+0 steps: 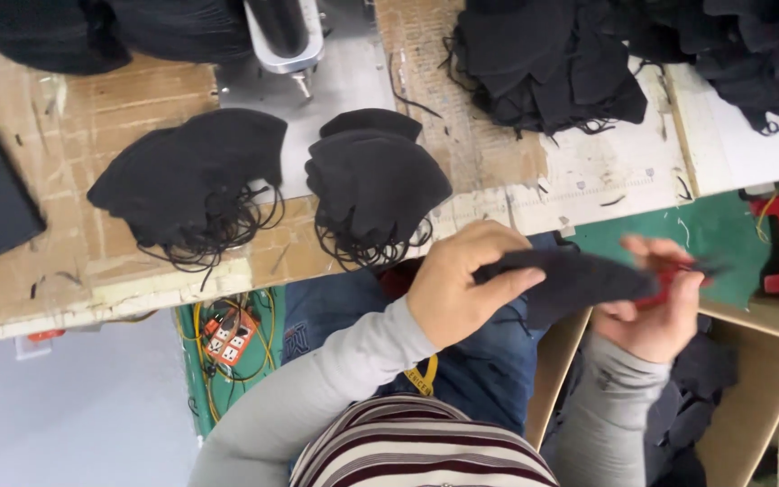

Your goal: The person is trimming excess threads from fabric mask components using snips.

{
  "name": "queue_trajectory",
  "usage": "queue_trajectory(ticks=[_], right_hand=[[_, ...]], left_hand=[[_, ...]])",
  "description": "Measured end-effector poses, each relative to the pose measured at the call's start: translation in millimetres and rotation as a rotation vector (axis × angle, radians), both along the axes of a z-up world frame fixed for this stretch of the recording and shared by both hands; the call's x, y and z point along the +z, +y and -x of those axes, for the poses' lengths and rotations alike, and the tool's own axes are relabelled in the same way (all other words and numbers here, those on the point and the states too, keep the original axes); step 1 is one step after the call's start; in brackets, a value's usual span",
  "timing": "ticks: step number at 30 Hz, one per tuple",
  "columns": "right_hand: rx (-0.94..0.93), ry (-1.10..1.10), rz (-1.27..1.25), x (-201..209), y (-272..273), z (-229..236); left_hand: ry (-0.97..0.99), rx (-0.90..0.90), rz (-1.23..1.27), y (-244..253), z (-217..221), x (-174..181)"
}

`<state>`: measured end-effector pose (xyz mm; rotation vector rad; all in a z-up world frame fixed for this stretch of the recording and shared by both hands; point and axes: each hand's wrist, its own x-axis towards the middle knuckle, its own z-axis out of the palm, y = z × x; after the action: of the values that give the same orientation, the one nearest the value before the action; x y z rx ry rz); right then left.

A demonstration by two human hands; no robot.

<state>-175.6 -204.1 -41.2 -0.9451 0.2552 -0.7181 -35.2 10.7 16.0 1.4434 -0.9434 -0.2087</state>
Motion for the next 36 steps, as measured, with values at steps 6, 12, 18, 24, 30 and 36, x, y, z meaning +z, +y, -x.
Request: queue_trajectory(ticks=[6, 12, 18, 24, 30, 36], right_hand=[[0.706, -0.064, -0.293, -49.7, 73.2, -21.3], [0.765, 0.203, -0.599, -55.3, 105.9, -61.7], [0.062, 0.601, 0.578, -60.2, 45.8, -114.3], [-0.42, 0.515, 1.669, -21.4, 0.1, -248.4], [-0.213, 1.126, 1.903, -79.6, -45.8, -260.6], [-0.144, 0.477, 1.832, -59.3, -86.5, -162.5]], left_hand=[[0.632, 0.277, 0.105, 12.5, -24.1, -27.6], [0.548, 0.445, 0.307, 64.3, -88.7, -81.7], [0.229, 0.726, -0.552, 64.7, -95.0, -99.4], [-0.635, 0.741, -0.676, 59.6, -89.0, -94.0], [-0.569, 0.499, -0.718, 62.6, -97.2, -101.6], [-0.563, 0.483, -0.729, 63.5, -94.4, -93.9]])
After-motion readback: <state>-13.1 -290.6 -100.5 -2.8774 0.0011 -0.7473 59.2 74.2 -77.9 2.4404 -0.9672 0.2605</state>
